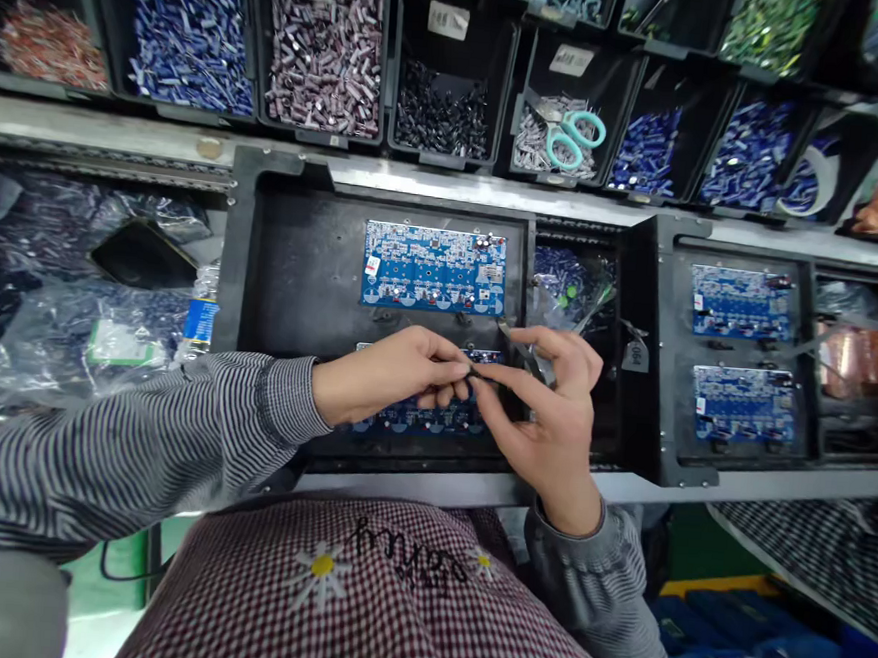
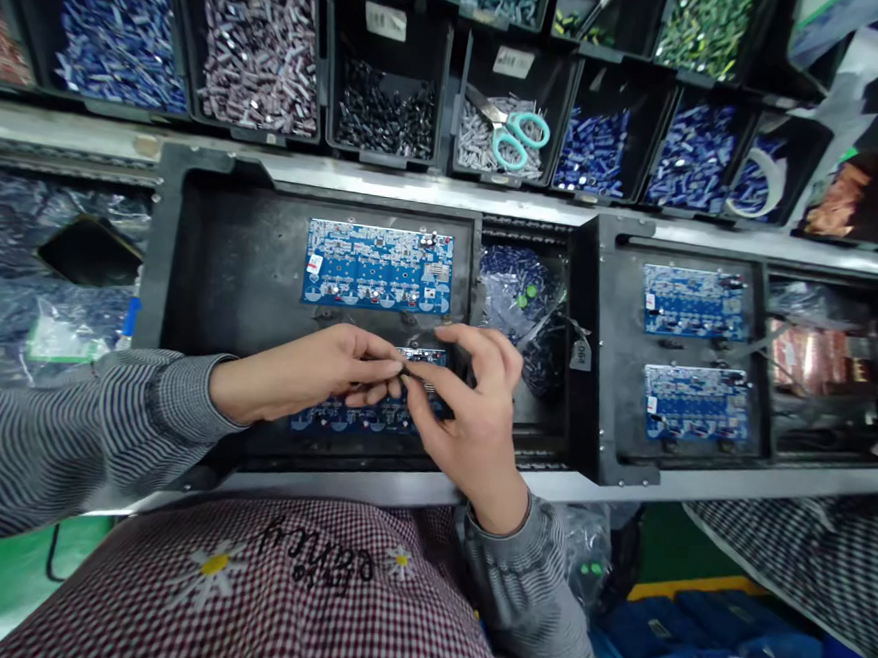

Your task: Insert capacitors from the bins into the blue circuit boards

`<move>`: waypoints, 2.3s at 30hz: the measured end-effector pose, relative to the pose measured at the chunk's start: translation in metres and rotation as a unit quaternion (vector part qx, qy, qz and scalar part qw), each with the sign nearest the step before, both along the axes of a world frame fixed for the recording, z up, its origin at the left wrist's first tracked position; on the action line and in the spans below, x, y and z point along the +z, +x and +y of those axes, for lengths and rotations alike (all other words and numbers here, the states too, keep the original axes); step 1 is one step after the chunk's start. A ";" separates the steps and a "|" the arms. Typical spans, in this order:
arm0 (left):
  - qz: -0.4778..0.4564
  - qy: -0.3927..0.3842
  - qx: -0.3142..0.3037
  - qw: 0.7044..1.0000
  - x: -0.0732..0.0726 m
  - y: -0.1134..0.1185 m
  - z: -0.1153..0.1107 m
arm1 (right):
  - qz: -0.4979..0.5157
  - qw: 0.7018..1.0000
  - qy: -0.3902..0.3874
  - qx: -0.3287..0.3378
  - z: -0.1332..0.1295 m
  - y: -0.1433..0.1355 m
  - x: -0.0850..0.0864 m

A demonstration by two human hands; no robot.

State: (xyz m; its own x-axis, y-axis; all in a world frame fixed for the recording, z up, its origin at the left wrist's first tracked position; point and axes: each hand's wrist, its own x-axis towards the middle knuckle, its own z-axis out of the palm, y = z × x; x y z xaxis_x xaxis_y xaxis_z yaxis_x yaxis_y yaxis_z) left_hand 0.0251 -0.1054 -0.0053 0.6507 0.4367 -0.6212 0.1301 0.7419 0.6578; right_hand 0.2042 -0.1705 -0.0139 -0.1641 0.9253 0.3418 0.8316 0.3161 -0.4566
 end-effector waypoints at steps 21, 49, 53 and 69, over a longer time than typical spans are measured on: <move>0.057 0.088 -0.057 0.993 -0.008 -0.015 -0.010 | 0.007 0.999 -0.023 -0.036 0.000 0.011 -0.020; 0.097 0.176 0.108 0.974 0.010 -0.095 0.002 | 0.015 0.990 -0.112 0.083 -0.006 -0.072 0.002; 0.131 0.192 0.104 0.967 0.015 -0.093 0.007 | -0.024 0.991 -0.088 0.095 0.008 -0.080 -0.002; -0.007 0.058 0.003 0.998 -0.003 -0.088 -0.018 | 0.084 0.991 -0.048 0.095 -0.007 -0.079 0.012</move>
